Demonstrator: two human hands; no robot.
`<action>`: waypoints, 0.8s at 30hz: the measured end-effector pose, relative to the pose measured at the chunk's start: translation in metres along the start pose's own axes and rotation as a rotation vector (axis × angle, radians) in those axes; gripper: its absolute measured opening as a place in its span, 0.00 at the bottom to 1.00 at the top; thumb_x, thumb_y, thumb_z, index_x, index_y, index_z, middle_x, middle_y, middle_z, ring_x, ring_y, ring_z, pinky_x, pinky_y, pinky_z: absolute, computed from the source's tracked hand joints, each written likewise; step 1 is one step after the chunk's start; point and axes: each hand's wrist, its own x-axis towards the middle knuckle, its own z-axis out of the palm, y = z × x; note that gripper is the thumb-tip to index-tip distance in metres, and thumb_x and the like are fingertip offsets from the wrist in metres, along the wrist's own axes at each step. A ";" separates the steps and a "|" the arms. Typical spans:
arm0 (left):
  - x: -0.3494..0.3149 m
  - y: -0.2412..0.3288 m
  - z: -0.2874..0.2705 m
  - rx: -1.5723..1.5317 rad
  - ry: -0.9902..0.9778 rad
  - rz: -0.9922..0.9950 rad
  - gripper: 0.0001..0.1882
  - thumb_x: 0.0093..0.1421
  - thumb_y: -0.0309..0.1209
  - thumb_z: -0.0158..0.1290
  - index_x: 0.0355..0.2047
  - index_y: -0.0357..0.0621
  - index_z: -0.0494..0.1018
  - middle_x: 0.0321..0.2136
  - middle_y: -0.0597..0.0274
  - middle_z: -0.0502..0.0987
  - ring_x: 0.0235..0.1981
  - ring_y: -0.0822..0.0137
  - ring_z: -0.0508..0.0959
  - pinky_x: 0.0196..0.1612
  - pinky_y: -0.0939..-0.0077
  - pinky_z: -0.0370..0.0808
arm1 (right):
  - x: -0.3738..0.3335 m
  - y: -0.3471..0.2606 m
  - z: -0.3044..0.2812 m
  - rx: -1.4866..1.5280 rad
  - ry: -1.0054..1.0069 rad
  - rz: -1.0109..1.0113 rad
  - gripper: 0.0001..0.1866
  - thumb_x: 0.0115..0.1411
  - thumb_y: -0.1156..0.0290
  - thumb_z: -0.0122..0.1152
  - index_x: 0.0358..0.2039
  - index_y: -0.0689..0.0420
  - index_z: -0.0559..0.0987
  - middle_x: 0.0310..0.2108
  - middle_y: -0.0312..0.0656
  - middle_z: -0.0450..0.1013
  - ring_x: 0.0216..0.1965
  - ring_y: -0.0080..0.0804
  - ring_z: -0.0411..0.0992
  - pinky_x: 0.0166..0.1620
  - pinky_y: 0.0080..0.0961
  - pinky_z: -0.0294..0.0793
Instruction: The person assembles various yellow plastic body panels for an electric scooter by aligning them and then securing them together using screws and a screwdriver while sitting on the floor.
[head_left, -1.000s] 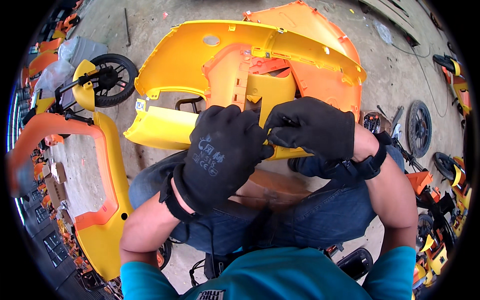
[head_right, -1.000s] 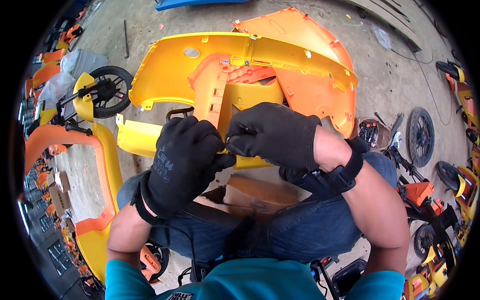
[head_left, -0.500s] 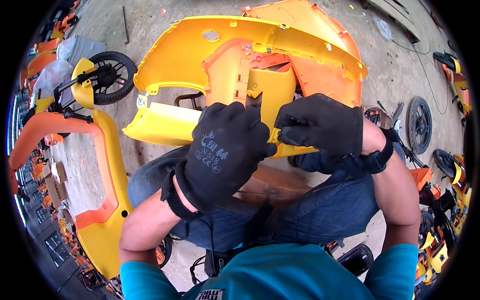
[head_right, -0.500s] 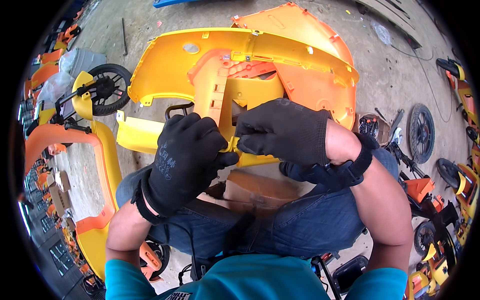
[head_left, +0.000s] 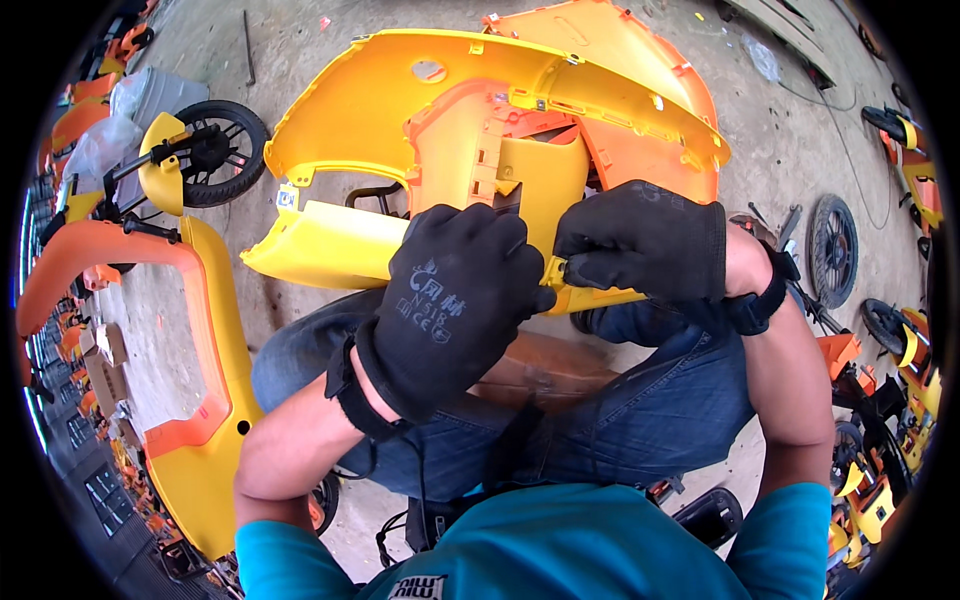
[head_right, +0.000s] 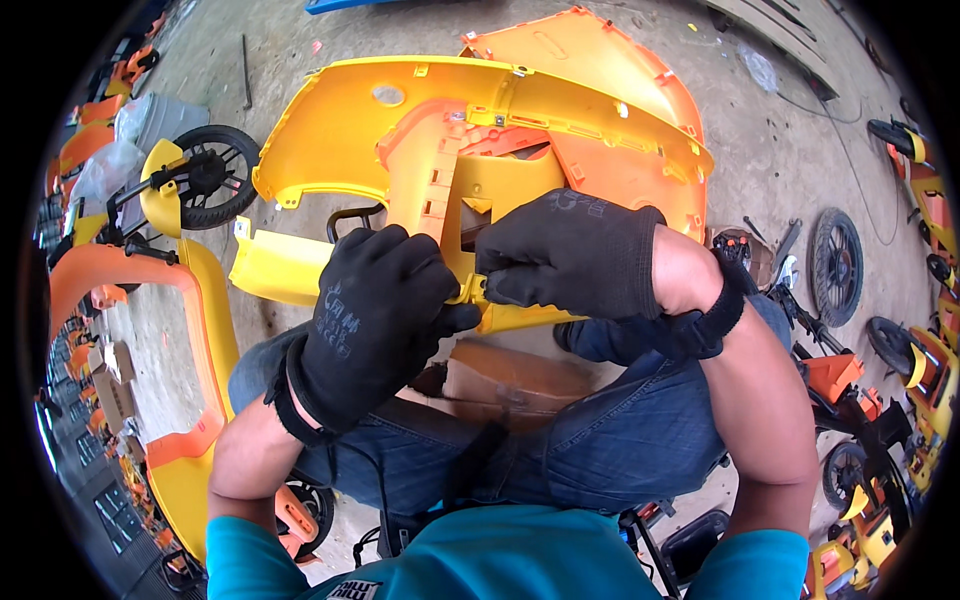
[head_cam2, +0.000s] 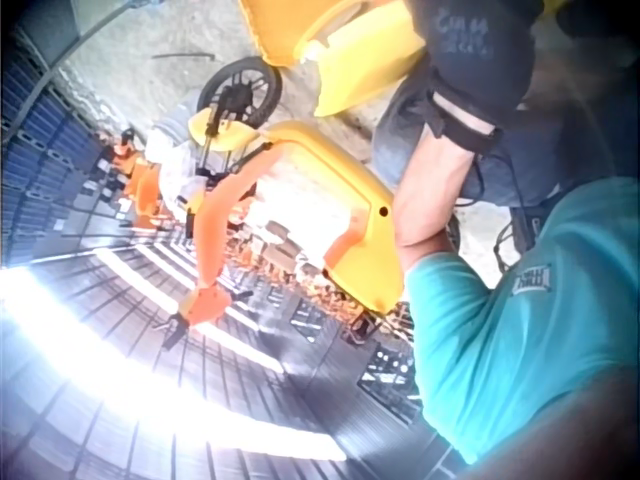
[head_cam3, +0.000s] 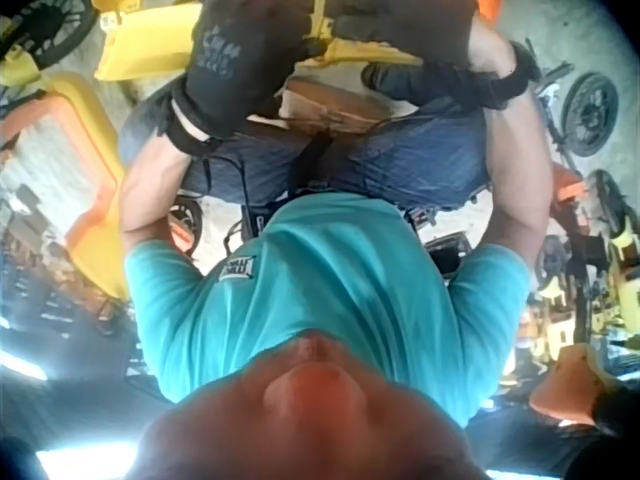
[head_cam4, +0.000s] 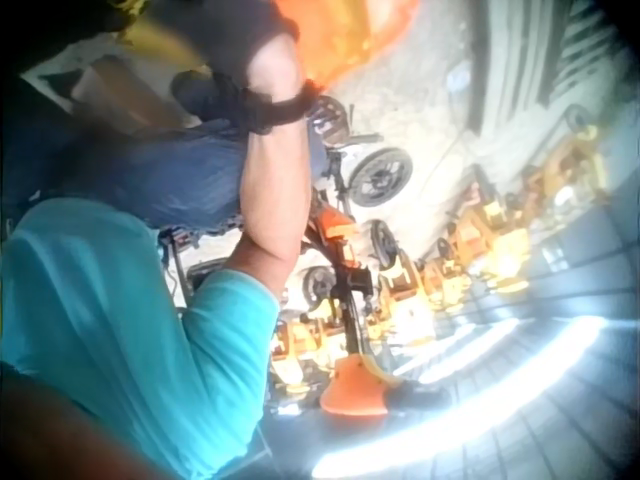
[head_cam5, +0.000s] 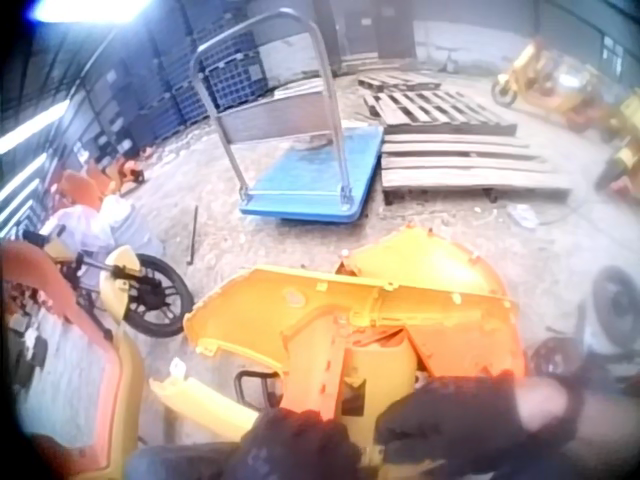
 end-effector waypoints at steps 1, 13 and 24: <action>0.000 0.000 0.001 -0.008 0.012 0.002 0.14 0.45 0.37 0.66 0.23 0.47 0.70 0.25 0.61 0.70 0.30 0.57 0.73 0.34 0.61 0.68 | 0.000 -0.001 -0.001 -0.026 0.016 -0.020 0.10 0.58 0.71 0.64 0.39 0.62 0.78 0.31 0.48 0.76 0.36 0.45 0.76 0.41 0.36 0.74; 0.001 -0.003 0.006 0.055 -0.055 0.108 0.12 0.47 0.38 0.63 0.23 0.49 0.72 0.26 0.64 0.70 0.31 0.60 0.73 0.35 0.63 0.69 | 0.010 -0.008 -0.017 -0.032 -0.188 0.060 0.11 0.59 0.71 0.64 0.39 0.63 0.78 0.32 0.49 0.77 0.36 0.46 0.76 0.41 0.34 0.75; -0.002 -0.006 0.007 0.046 -0.002 0.043 0.11 0.45 0.36 0.63 0.24 0.48 0.72 0.26 0.63 0.71 0.31 0.60 0.74 0.35 0.63 0.69 | 0.006 -0.022 0.004 0.216 -0.106 0.326 0.16 0.61 0.64 0.60 0.43 0.62 0.79 0.37 0.48 0.78 0.38 0.39 0.76 0.44 0.32 0.74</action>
